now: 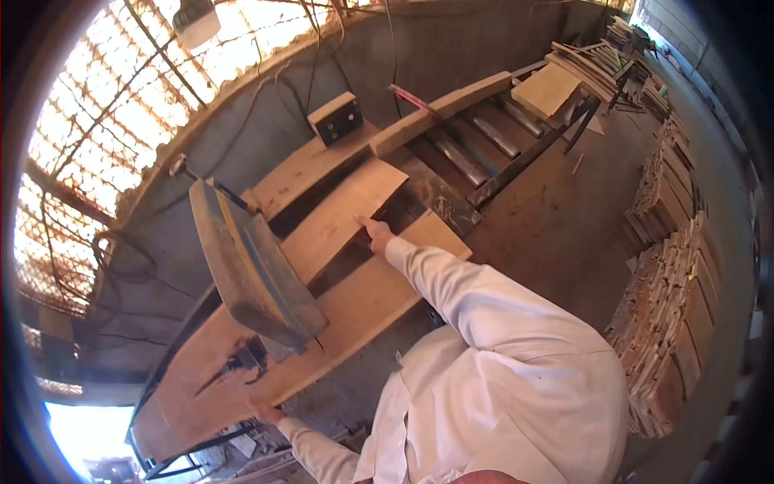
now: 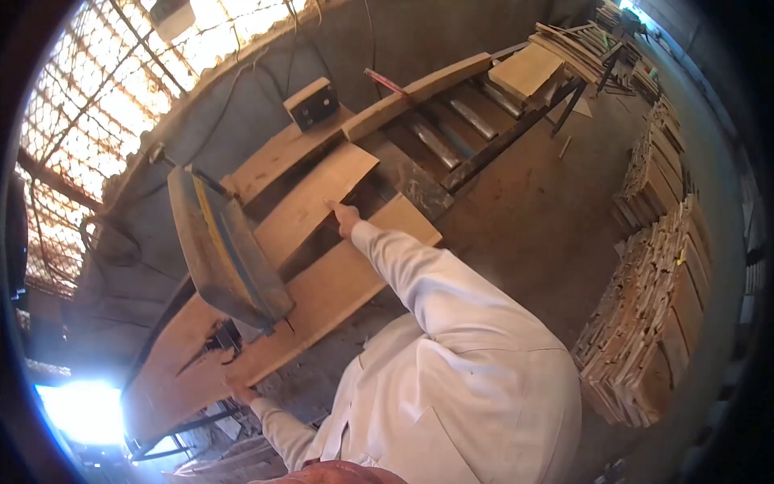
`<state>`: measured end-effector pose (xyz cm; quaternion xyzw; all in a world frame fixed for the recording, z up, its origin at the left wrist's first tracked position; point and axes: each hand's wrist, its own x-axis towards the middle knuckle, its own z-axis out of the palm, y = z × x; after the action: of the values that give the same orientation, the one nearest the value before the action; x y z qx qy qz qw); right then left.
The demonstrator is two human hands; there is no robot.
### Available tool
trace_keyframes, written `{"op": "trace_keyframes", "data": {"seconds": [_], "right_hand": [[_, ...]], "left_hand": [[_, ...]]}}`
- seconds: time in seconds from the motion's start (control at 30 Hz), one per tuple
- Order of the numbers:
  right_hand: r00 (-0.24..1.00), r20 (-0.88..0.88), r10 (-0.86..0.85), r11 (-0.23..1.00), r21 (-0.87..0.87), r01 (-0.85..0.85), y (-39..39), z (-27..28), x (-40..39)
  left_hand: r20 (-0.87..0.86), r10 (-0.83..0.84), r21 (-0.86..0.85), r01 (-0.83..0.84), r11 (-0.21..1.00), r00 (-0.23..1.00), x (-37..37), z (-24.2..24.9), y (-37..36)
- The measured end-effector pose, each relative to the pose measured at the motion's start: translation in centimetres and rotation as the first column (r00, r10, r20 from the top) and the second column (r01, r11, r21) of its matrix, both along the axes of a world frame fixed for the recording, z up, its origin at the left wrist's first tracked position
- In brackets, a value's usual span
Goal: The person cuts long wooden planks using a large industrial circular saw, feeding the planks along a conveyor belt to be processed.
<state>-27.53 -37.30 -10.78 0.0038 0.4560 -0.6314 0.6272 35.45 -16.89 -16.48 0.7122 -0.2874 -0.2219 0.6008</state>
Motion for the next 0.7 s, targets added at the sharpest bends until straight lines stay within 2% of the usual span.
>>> {"op": "trace_keyframes", "data": {"seconds": [0.03,0.13,0.17,0.23,0.27,0.33,0.43,0.5,0.53,0.63,0.7], "right_hand": [[0.996,0.084,0.007,0.998,-0.067,-0.002,0.5,2.9,0.5],[0.990,-0.110,0.090,0.995,0.045,-0.086,-0.4,5.1,0.5],[0.998,-0.044,0.045,0.998,0.045,-0.043,0.6,5.5,0.3],[0.996,0.077,-0.047,0.999,0.024,0.045,1.9,6.9,0.2],[0.992,0.097,-0.085,0.993,-0.068,0.092,2.8,6.2,-0.1],[0.996,0.070,-0.064,0.994,-0.089,0.070,5.0,6.8,-2.1],[0.991,-0.049,-0.121,0.987,-0.115,0.115,8.5,9.8,-6.7],[0.970,-0.118,-0.210,0.961,-0.205,0.183,9.2,9.7,-11.0],[0.943,-0.158,-0.291,0.942,-0.220,0.254,9.4,9.9,-13.2],[0.804,-0.253,-0.538,0.835,-0.292,0.467,9.6,11.0,-20.8],[0.692,-0.333,-0.641,0.768,-0.256,0.588,9.9,12.9,-26.7]], "left_hand": [[0.094,-0.020,0.033,0.017,0.999,0.995,1.1,-0.8,-0.2],[0.226,0.139,0.328,-0.210,0.921,0.964,-3.8,4.6,0.7],[0.388,0.057,0.340,-0.200,0.919,0.920,-3.4,4.5,1.0],[0.673,-0.082,0.339,-0.209,0.917,0.735,-1.2,2.2,0.8],[0.633,-0.021,0.272,-0.197,0.942,0.774,-1.7,2.2,0.1],[0.544,0.078,0.161,-0.195,0.967,0.835,-2.0,2.8,0.7],[0.564,0.073,0.315,-0.296,0.902,0.823,-2.7,4.1,0.5],[0.320,0.204,0.270,-0.296,0.916,0.925,-3.8,5.1,0.6],[0.185,0.256,0.246,-0.297,0.923,0.949,-4.1,5.0,0.1],[0.095,0.223,0.299,-0.241,0.923,0.970,-3.3,4.8,-0.2],[0.120,0.229,0.312,-0.255,0.915,0.966,-5.0,5.2,-1.5]]}}
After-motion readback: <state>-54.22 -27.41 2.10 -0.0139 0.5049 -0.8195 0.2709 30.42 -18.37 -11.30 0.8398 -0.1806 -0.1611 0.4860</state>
